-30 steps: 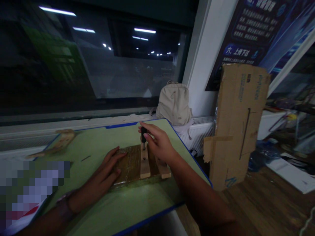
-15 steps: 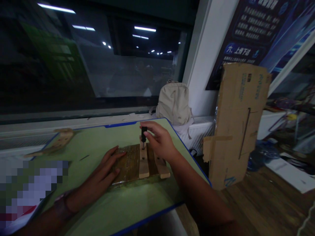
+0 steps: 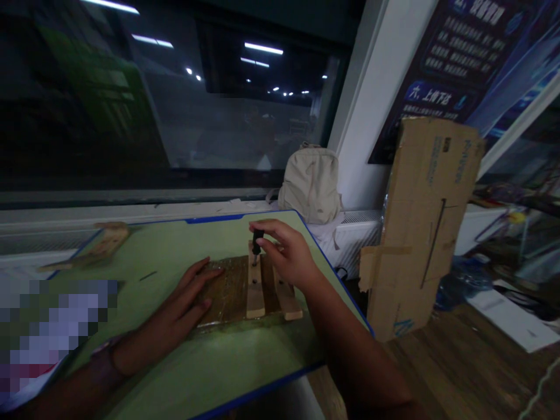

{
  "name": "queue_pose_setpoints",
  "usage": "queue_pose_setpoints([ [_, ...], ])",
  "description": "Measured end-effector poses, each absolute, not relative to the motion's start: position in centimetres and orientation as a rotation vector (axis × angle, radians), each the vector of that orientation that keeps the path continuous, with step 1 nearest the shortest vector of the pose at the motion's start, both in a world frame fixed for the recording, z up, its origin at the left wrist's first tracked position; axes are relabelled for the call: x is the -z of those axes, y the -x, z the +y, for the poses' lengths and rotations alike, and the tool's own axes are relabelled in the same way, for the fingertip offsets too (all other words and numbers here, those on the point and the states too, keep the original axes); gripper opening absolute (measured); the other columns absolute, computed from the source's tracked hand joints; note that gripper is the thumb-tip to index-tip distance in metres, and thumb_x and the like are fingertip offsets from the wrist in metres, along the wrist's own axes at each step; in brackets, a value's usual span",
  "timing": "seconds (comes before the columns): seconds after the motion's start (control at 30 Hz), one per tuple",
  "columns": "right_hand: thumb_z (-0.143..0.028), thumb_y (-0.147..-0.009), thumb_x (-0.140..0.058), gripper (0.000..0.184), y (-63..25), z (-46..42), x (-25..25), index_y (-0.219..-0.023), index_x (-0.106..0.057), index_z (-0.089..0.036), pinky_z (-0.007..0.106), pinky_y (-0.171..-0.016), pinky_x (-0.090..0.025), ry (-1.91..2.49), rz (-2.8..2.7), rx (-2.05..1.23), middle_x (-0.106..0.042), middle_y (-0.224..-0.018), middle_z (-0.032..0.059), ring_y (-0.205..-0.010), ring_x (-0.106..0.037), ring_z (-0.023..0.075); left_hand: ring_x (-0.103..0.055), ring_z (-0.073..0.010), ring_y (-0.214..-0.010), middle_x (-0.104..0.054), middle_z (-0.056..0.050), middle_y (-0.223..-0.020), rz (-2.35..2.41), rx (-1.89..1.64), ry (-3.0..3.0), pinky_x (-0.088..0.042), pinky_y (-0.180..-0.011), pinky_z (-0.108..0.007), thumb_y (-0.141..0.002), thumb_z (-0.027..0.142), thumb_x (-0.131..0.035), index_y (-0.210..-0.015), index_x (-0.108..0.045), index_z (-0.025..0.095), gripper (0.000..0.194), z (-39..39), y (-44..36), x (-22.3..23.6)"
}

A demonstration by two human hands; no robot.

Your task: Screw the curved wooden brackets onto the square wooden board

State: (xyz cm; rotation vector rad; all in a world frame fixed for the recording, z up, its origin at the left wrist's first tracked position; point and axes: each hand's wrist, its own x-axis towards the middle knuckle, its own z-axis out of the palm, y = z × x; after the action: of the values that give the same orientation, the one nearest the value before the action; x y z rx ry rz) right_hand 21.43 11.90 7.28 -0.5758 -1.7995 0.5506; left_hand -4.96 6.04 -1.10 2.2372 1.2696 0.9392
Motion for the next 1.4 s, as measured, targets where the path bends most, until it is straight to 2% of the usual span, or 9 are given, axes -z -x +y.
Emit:
queue_pose_setpoints([
  [0.1, -0.026, -0.092, -0.067, 0.021, -20.6, 11.8, -6.8, -0.112, -0.065, -0.029, 0.034, -0.084, -0.06, 0.631, -1.678, -0.641, -0.073, -0.103, 0.003, -0.096, -0.072, 0.0171, -0.025, -0.0309, -0.152, -0.02, -0.009, -0.165, 1.274, -0.923, -2.236, -0.031, -0.121, -0.052, -0.103, 0.028, -0.039, -0.145, -0.045, 0.027, 0.043, 5.9, 5.0, 1.1],
  [0.23, -0.027, -0.085, -0.075, 0.022, -20.6, 11.7, -6.7, -0.105, -0.065, -0.028, 0.028, -0.068, -0.057, 0.74, -1.634, -0.399, -0.067, -0.094, 0.0014, -0.08, -0.067, 0.0147, -0.025, -0.0308, -0.152, -0.02, -0.009, -0.164, 1.283, -0.917, -2.229, -0.031, -0.121, -0.051, -0.102, 0.028, -0.04, -0.145, -0.045, 0.026, 0.043, 5.8, 4.9, 0.7],
  [0.33, -0.03, -0.083, -0.078, 0.021, -21.4, 11.6, -7.2, -0.102, -0.068, -0.027, 0.03, -0.075, -0.058, 0.706, -1.739, -0.355, -0.068, -0.094, 0.0024, -0.084, -0.067, 0.0162, -0.026, -0.032, -0.152, -0.021, -0.011, -0.164, 1.282, -0.909, -2.225, -0.031, -0.121, -0.052, -0.102, 0.03, -0.04, -0.145, -0.046, 0.024, 0.044, 5.8, 4.9, 0.4],
  [0.5, -0.032, -0.093, -0.067, 0.024, -21.4, 11.5, -7.5, -0.116, -0.064, -0.027, 0.038, -0.093, -0.059, 0.574, -1.802, -0.713, -0.073, -0.113, 0.0067, -0.108, -0.071, 0.019, -0.027, -0.0334, -0.151, -0.023, -0.012, -0.164, 1.289, -0.919, -2.215, -0.03, -0.121, -0.054, -0.101, 0.028, -0.041, -0.143, -0.049, 0.024, 0.043, 5.9, 4.8, 0.6],
  [0.83, -0.034, -0.083, -0.076, 0.025, -21.7, 11.9, -6.9, -0.103, -0.065, -0.025, 0.031, -0.068, -0.057, 0.894, -1.721, -0.177, -0.068, -0.084, 0.001, -0.07, -0.066, 0.0161, -0.026, -0.0326, -0.152, -0.023, -0.01, -0.164, 1.261, -0.957, -2.218, -0.03, -0.121, -0.053, -0.1, 0.026, -0.043, -0.145, -0.047, 0.026, 0.045, 5.8, 4.8, 0.8],
  [1.03, -0.032, -0.095, -0.062, 0.023, -21.7, 11.5, -7.5, -0.117, -0.064, -0.027, 0.041, -0.096, -0.058, 0.67, -1.845, -0.494, -0.074, -0.115, 0.0072, -0.11, -0.07, 0.021, -0.028, -0.0325, -0.151, -0.023, -0.01, -0.165, 1.272, -0.938, -2.202, -0.031, -0.121, -0.053, -0.1, 0.026, -0.044, -0.144, -0.049, 0.024, 0.045, 5.7, 4.7, 0.6],
  [1.13, -0.033, -0.095, -0.062, 0.02, -20.9, 11.7, -6.9, -0.114, -0.062, -0.026, 0.037, -0.089, -0.06, 0.653, -1.733, -0.616, -0.074, -0.108, 0.0052, -0.101, -0.073, 0.0185, -0.027, -0.0315, -0.151, -0.022, -0.01, -0.164, 1.27, -0.949, -2.199, -0.031, -0.121, -0.052, -0.101, 0.027, -0.041, -0.144, -0.048, 0.025, 0.043, 5.8, 4.8, 0.9],
  [1.27, -0.035, -0.084, -0.075, 0.028, -20.7, 12.2, -6.1, -0.106, -0.06, -0.026, 0.03, -0.071, -0.059, 0.808, -1.568, -0.403, -0.068, -0.092, 0.0011, -0.079, -0.068, 0.0154, -0.026, -0.0333, -0.151, -0.021, -0.011, -0.165, 1.25, -0.968, -2.211, -0.03, -0.121, -0.055, -0.101, 0.027, -0.042, -0.145, -0.046, 0.026, 0.044, 5.8, 4.8, 1.1],
  [1.4, -0.035, -0.082, -0.078, 0.028, -21.4, 12.1, -6.2, -0.105, -0.063, -0.027, 0.033, -0.077, -0.059, 0.779, -1.664, -0.265, -0.067, -0.093, 0.0022, -0.083, -0.066, 0.0175, -0.025, -0.0338, -0.152, -0.021, -0.012, -0.165, 1.258, -0.93, -2.209, -0.028, -0.121, -0.056, -0.1, 0.027, -0.043, -0.144, -0.047, 0.024, 0.044, 5.8, 4.8, 0.6],
])
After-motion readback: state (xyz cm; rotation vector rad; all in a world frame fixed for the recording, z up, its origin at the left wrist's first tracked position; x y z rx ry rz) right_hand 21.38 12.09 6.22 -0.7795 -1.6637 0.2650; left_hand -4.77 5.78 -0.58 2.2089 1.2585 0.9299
